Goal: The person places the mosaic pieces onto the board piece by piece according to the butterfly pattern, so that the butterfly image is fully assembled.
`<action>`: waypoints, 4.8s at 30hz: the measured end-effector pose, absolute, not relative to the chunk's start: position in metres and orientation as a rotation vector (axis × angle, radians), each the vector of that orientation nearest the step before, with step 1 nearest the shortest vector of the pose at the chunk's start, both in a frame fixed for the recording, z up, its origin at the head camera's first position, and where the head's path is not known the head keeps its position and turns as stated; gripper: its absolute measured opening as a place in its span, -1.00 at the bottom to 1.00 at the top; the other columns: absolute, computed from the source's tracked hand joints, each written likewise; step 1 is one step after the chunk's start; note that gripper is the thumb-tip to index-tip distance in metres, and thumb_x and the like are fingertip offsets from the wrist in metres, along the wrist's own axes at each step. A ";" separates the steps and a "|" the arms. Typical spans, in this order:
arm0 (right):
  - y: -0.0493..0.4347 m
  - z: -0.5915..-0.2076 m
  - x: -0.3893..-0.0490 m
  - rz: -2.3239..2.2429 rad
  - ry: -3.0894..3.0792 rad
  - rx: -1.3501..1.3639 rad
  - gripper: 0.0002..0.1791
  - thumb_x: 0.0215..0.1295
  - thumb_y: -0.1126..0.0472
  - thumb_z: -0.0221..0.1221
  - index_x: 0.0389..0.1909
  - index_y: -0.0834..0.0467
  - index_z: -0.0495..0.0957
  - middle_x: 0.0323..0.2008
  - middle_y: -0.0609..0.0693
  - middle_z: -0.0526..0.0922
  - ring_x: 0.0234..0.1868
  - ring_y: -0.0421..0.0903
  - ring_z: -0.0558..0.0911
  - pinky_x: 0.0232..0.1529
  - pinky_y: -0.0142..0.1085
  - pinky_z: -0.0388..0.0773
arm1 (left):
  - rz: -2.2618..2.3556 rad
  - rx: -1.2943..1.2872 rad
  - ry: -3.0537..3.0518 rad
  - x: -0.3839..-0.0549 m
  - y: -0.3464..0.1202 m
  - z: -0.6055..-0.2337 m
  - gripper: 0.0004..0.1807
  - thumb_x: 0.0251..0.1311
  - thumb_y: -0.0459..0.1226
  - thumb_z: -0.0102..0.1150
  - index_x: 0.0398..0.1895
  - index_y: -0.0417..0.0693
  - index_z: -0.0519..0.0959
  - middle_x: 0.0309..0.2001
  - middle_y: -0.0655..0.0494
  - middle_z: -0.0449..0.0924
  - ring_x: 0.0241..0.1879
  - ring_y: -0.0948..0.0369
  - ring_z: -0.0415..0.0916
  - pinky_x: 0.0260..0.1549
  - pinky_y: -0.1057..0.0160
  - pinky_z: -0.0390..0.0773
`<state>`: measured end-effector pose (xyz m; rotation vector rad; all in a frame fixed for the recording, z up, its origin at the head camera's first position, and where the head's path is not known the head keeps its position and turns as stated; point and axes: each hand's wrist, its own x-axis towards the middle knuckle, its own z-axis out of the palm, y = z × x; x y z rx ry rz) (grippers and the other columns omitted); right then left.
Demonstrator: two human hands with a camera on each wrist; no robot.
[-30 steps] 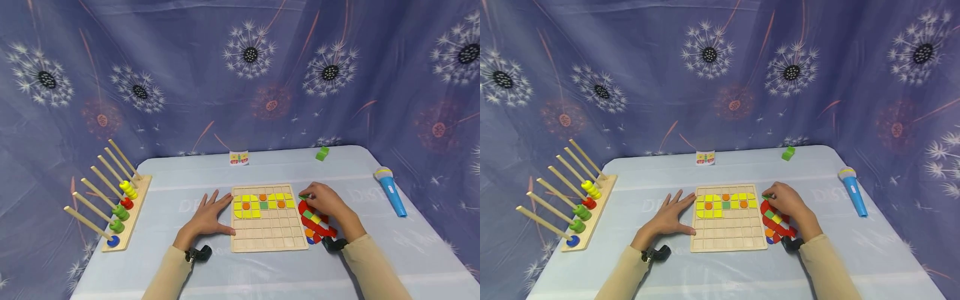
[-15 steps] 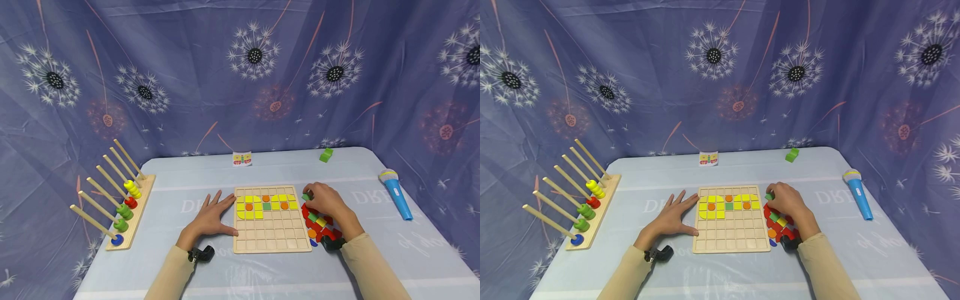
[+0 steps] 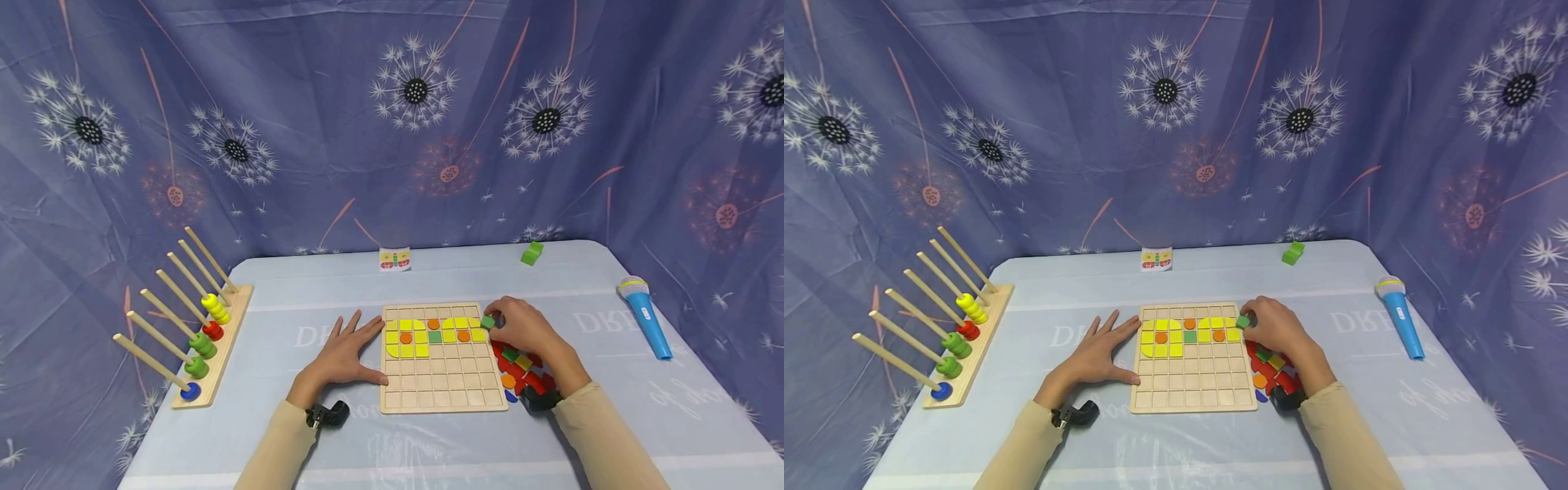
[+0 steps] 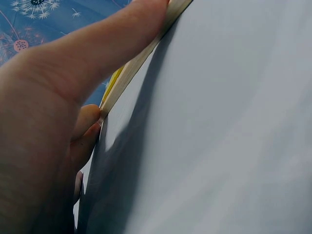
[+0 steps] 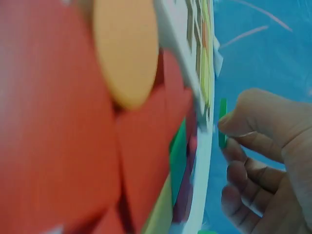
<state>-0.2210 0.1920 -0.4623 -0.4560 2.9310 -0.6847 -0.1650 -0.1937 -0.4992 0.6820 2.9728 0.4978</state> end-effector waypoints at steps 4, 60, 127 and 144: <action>0.179 -0.462 -0.219 -0.745 2.906 -0.628 -0.55 -0.12 0.20 0.42 -0.10 0.11 0.65 -0.32 -0.12 0.55 -0.35 -0.13 0.47 -0.28 -0.23 0.53 | 0.492 0.682 2.967 -0.165 -0.194 -0.499 0.31 -0.43 0.57 0.17 0.51 0.23 0.10 0.48 0.36 -0.02 0.48 0.03 -0.31 0.36 -0.15 -0.37; 0.153 -0.454 -0.201 -0.803 2.807 -0.913 -0.82 0.16 0.32 0.25 -0.25 0.05 0.73 -0.33 -0.19 0.58 -0.37 -0.21 0.47 -0.32 -0.27 0.49 | 0.502 0.681 2.971 -0.167 -0.195 -0.501 0.33 -0.45 0.59 0.13 0.50 0.20 0.12 0.48 0.33 0.00 0.48 0.01 -0.30 0.35 -0.19 -0.36; 0.299 -0.476 -0.180 -0.804 2.913 -0.353 -0.63 -0.01 0.27 0.41 -0.12 0.22 0.65 -0.26 0.05 0.54 -0.28 -0.01 0.48 -0.26 -0.14 0.60 | 0.510 0.683 2.976 -0.167 -0.194 -0.500 0.33 -0.45 0.59 0.14 0.50 0.21 0.12 0.48 0.34 0.00 0.48 0.02 -0.31 0.35 -0.18 -0.38; 0.267 -0.474 -0.192 -0.848 2.919 -0.359 -0.54 -0.07 0.19 0.42 -0.08 0.24 0.64 -0.27 0.01 0.58 -0.29 -0.03 0.49 -0.27 -0.20 0.59 | 0.498 0.668 2.973 -0.167 -0.195 -0.501 0.33 -0.45 0.59 0.14 0.51 0.24 0.10 0.48 0.38 -0.02 0.48 0.05 -0.32 0.36 -0.14 -0.40</action>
